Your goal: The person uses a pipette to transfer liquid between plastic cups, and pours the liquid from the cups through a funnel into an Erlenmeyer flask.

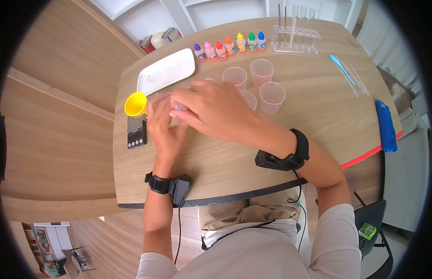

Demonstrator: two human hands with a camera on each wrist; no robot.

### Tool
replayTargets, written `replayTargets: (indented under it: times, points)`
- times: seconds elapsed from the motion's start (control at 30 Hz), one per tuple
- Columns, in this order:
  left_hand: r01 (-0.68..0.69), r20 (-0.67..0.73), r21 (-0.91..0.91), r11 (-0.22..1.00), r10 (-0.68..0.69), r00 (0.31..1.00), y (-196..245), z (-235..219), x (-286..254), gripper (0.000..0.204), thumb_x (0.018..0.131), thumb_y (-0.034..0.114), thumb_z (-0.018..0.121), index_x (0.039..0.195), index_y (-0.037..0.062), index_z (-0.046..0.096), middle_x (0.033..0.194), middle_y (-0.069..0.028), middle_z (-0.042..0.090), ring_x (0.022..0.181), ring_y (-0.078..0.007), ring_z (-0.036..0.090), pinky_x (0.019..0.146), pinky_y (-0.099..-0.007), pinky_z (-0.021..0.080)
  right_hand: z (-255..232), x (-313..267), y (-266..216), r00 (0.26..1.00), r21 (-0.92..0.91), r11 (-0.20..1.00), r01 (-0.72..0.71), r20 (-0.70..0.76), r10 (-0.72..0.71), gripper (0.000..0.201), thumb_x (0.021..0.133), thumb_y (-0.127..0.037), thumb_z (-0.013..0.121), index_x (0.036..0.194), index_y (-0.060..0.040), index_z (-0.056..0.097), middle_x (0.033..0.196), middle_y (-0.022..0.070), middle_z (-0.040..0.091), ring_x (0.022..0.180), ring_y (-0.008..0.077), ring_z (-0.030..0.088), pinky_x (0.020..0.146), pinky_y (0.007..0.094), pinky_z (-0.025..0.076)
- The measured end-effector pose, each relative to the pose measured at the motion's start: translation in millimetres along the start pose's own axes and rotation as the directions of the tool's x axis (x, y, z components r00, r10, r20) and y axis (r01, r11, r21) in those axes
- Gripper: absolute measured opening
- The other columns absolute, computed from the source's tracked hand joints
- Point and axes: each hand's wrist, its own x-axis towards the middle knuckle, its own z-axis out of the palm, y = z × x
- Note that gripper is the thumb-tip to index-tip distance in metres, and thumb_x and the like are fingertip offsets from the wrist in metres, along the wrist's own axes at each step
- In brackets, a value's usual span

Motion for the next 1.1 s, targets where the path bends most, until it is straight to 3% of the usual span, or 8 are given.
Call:
replayTargets:
  times: [0.07, 0.13, 0.93, 0.97, 1.03, 1.1]
  points:
    - [-0.003, 0.0, -0.002, 1.0, 0.003, 1.0, -0.3, 0.3, -0.1, 0.042, 0.061, -0.003, 0.074, 0.102, 0.002, 0.067, 0.101, -0.0108, 0.067, 0.103, -0.0338, 0.058, 0.089, -0.0413, 0.047, -0.1, 0.0, 0.7, 1.0, 0.002, 1.0, 0.005, -0.003, -0.005, 0.017, 0.086, -0.025, 0.066, 0.083, -0.0097, 0.058, 0.064, 0.0082, 0.056, 0.062, 0.0278, 0.057, 0.053, 0.0408, 0.041]
    - [-0.005, -0.005, -0.005, 1.0, 0.005, 1.0, -0.9, 0.9, -0.5, 0.042, 0.061, -0.003, 0.074, 0.102, 0.002, 0.067, 0.101, -0.0109, 0.067, 0.101, -0.0336, 0.058, 0.088, -0.0407, 0.047, -1.2, 0.1, 1.5, 0.999, -0.026, 0.999, 0.033, 0.008, -0.033, 0.014, 0.084, -0.017, 0.072, 0.091, -0.0078, 0.064, 0.068, 0.0057, 0.059, 0.056, 0.0194, 0.058, 0.049, 0.0314, 0.042]
    - [0.019, 0.004, -0.02, 1.0, -0.019, 1.0, 1.3, -0.6, 0.0, 0.04, 0.062, -0.003, 0.074, 0.101, 0.0011, 0.067, 0.101, -0.0111, 0.068, 0.1, -0.0326, 0.058, 0.086, -0.0397, 0.048, 0.1, -0.9, 0.4, 0.999, -0.036, 0.998, 0.043, 0.012, -0.043, 0.016, 0.083, -0.019, 0.072, 0.092, -0.0087, 0.064, 0.068, 0.0051, 0.058, 0.055, 0.0184, 0.058, 0.049, 0.0306, 0.042]
    - [0.019, 0.004, -0.02, 1.0, -0.019, 1.0, 1.2, -0.5, -0.1, 0.04, 0.062, -0.003, 0.074, 0.101, 0.0011, 0.067, 0.101, -0.0111, 0.068, 0.1, -0.0326, 0.058, 0.086, -0.0397, 0.048, 0.2, -0.8, -0.1, 0.999, -0.036, 0.998, 0.043, 0.012, -0.043, 0.016, 0.083, -0.019, 0.072, 0.092, -0.0087, 0.064, 0.068, 0.0051, 0.058, 0.055, 0.0184, 0.058, 0.049, 0.0306, 0.042]
    - [0.022, 0.006, -0.018, 1.0, -0.022, 1.0, 1.0, -0.3, -0.2, 0.04, 0.062, -0.002, 0.074, 0.101, 0.0011, 0.067, 0.101, -0.011, 0.067, 0.1, -0.0324, 0.058, 0.086, -0.0396, 0.047, 0.7, -0.6, -1.3, 1.0, 0.002, 1.0, 0.013, 0.018, -0.013, 0.017, 0.086, -0.025, 0.068, 0.084, -0.0103, 0.058, 0.062, 0.0071, 0.056, 0.062, 0.0265, 0.058, 0.054, 0.0399, 0.042]
    - [0.022, 0.006, -0.02, 1.0, -0.022, 1.0, 1.5, -0.4, 0.2, 0.04, 0.062, -0.002, 0.075, 0.101, 0.001, 0.067, 0.101, -0.0109, 0.067, 0.1, -0.0323, 0.058, 0.086, -0.0395, 0.047, 1.1, -0.9, -1.5, 1.0, 0.002, 1.0, 0.011, 0.02, -0.011, 0.017, 0.086, -0.025, 0.068, 0.084, -0.0103, 0.058, 0.063, 0.0072, 0.056, 0.062, 0.0267, 0.058, 0.053, 0.0401, 0.042]
